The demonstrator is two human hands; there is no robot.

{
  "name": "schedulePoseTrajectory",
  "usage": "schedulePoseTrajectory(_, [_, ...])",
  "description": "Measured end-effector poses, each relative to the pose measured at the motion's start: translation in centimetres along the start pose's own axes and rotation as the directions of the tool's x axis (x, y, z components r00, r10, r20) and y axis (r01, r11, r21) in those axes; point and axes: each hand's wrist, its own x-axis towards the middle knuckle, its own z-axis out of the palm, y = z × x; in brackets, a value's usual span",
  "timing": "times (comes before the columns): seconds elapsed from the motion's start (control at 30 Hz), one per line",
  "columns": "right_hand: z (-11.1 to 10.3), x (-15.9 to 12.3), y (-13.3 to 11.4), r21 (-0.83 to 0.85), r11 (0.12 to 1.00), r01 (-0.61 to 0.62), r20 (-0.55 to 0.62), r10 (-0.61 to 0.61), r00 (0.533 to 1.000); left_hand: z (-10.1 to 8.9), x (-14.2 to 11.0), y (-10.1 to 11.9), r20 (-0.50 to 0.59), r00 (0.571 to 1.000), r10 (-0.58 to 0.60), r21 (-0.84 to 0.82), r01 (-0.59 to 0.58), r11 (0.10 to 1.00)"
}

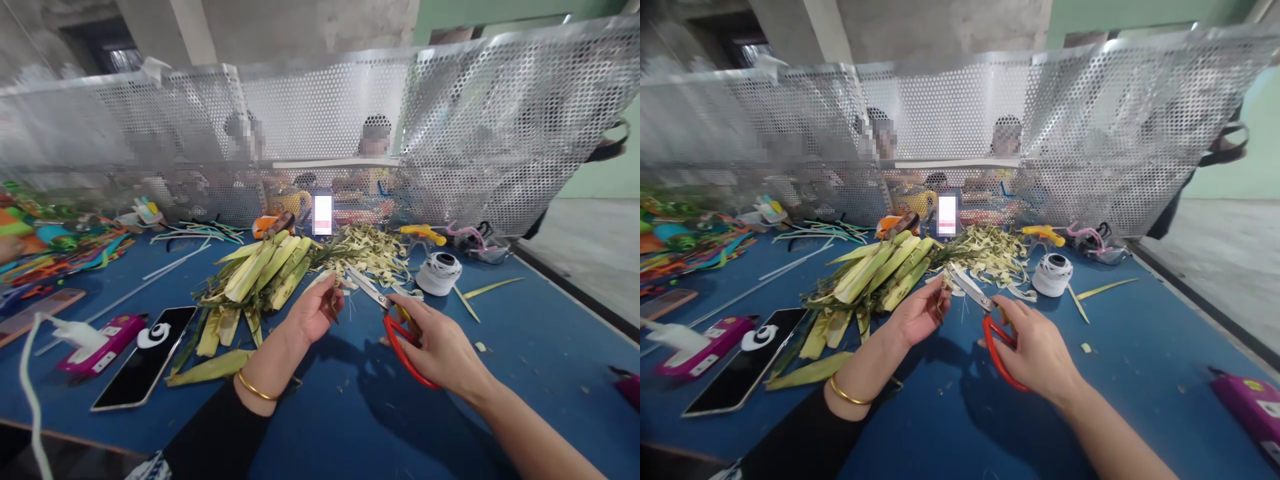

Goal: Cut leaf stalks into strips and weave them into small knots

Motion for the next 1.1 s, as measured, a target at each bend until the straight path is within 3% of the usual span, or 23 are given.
schedulePoseTrajectory(0.1, [-0.17, 0.03, -0.02, -0.106, 0.993, 0.061, 0.016, -0.06, 0.998, 0.11, -0.19, 0.02, 0.008, 0.996, -0.086, -0.051, 0.087, 0.995])
schedulePoseTrajectory(0.3, [-0.11, 0.02, -0.09, -0.205, 0.97, 0.128, 0.017, -0.128, 0.992, 0.18, -0.24, -0.08, 0.002, 0.994, -0.113, -0.073, 0.113, 0.991])
schedulePoseTrajectory(1.1, [0.49, -0.04, 0.35, -0.316, 0.935, 0.159, -0.023, -0.175, 0.984, 0.15, -0.49, -0.44, 0.046, 0.983, -0.179, -0.091, 0.182, 0.979])
